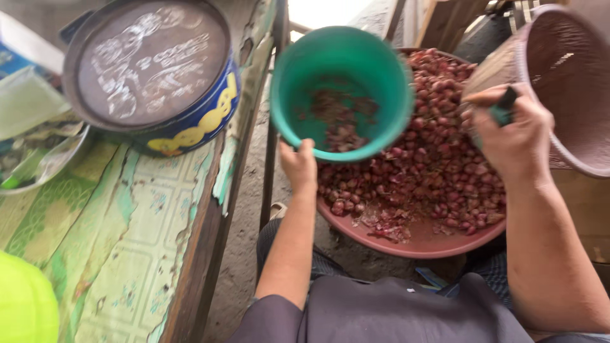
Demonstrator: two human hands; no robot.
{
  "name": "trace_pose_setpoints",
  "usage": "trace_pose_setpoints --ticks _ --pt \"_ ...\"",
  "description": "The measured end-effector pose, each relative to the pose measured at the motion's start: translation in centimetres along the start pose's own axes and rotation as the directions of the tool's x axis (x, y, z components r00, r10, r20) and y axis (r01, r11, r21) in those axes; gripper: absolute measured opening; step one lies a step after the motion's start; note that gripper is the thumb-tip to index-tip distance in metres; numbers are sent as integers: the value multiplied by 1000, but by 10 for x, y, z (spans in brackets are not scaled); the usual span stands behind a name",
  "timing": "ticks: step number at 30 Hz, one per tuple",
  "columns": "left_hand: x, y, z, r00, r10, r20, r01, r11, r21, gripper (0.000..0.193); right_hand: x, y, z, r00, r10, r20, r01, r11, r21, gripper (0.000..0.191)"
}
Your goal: The person sits at a low work table with a large tray of unpeeled shallots in their lap. They peel the outer skin off each shallot by hand, occasionally trimming with a small knife, drop the discarded peels into a green bowl, and place the peeled shallots into a plastic basket.
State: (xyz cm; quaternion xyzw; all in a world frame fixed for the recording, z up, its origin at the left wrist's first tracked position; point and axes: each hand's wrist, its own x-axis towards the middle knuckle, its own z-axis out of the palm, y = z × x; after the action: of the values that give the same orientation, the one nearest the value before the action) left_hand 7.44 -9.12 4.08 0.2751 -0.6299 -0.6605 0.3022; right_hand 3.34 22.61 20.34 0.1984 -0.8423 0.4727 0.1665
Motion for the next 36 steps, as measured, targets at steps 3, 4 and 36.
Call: trace_pose_setpoints --ticks 3,4,36 --pt "25 -15 3 997 -57 -43 58 998 26 58 14 -2 -29 981 -20 -193 1 996 -95 18" --pt "30 -21 2 994 -102 -48 103 994 26 62 16 -1 -39 977 24 -213 -65 980 -187 18" --pt "-129 -79 56 805 -62 591 187 971 -152 25 -133 110 128 891 377 255 -447 828 339 14"
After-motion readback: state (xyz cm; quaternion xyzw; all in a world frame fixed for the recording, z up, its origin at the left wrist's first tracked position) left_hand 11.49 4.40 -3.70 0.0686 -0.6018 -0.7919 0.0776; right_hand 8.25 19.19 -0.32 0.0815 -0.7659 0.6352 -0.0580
